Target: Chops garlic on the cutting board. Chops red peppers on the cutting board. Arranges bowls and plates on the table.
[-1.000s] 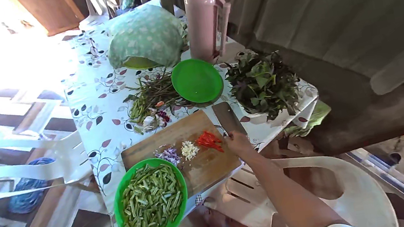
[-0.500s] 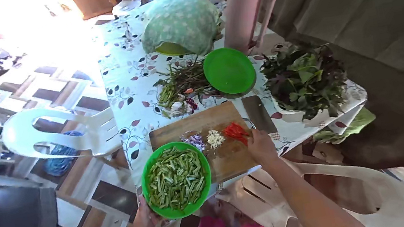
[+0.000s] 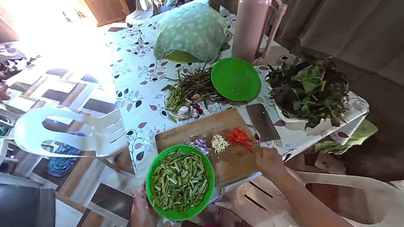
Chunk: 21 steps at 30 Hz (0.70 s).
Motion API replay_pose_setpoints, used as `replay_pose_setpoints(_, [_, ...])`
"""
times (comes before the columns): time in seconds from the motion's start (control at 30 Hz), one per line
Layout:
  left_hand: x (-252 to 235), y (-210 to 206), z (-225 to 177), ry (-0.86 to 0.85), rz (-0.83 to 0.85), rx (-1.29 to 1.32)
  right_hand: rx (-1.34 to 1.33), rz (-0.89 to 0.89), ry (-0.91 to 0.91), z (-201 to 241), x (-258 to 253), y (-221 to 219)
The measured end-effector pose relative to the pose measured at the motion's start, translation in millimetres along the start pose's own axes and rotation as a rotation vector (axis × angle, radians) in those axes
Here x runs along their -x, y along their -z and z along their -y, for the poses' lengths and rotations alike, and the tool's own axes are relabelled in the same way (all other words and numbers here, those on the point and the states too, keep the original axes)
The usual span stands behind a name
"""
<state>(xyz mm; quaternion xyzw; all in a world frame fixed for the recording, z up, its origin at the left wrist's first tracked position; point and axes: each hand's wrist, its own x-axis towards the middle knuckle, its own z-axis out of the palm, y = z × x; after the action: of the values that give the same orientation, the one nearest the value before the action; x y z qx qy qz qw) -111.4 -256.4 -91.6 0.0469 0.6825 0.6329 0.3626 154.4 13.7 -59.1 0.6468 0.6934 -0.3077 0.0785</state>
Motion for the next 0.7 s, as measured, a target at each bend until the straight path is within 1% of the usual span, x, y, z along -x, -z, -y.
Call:
replay_pose_setpoints(0.07, [1, -14, 6, -0.003, -0.033, 0.124, -0.045, 0.014, -0.020, 0, -1, 1])
replay_pose_setpoints(0.1, [1, -16, 6, 0.011, -0.022, 0.171, -0.079, 0.020, -0.028, -1, -2, 2])
replay_pose_setpoints(0.2, [-2, -12, 2, 0.071, -0.004, 0.250, -0.152, 0.028, -0.051, -3, -2, 2])
replay_pose_setpoints(0.27, [-4, -9, 1, 0.100, -0.029, 0.252, -0.195, 0.033, -0.057, -6, 1, 2])
replay_pose_setpoints(0.37, [-2, -13, -5, 0.096, -0.076, 0.239, -0.218, 0.041, -0.057, -13, 4, 4])
replay_pose_setpoints(0.5, [-1, -18, -14, 0.116, -0.157, 0.149, -0.269, 0.045, -0.034, -24, 7, 3])
replay_pose_setpoints(0.57, [-2, -19, -19, 0.111, -0.178, 0.121, -0.254, 0.087, -0.022, -29, 5, 0])
replay_pose_setpoints(0.63, [-7, -13, -21, 0.075, -0.157, 0.142, -0.257, 0.102, 0.009, -35, 3, -3])
replay_pose_setpoints(0.67, [-12, -8, -18, 0.036, -0.115, 0.148, -0.270, 0.102, 0.023, -38, 3, -5])
replay_pose_setpoints(0.7, [-19, 1, -12, -0.015, -0.038, 0.137, -0.286, 0.094, 0.033, -39, 5, -6])
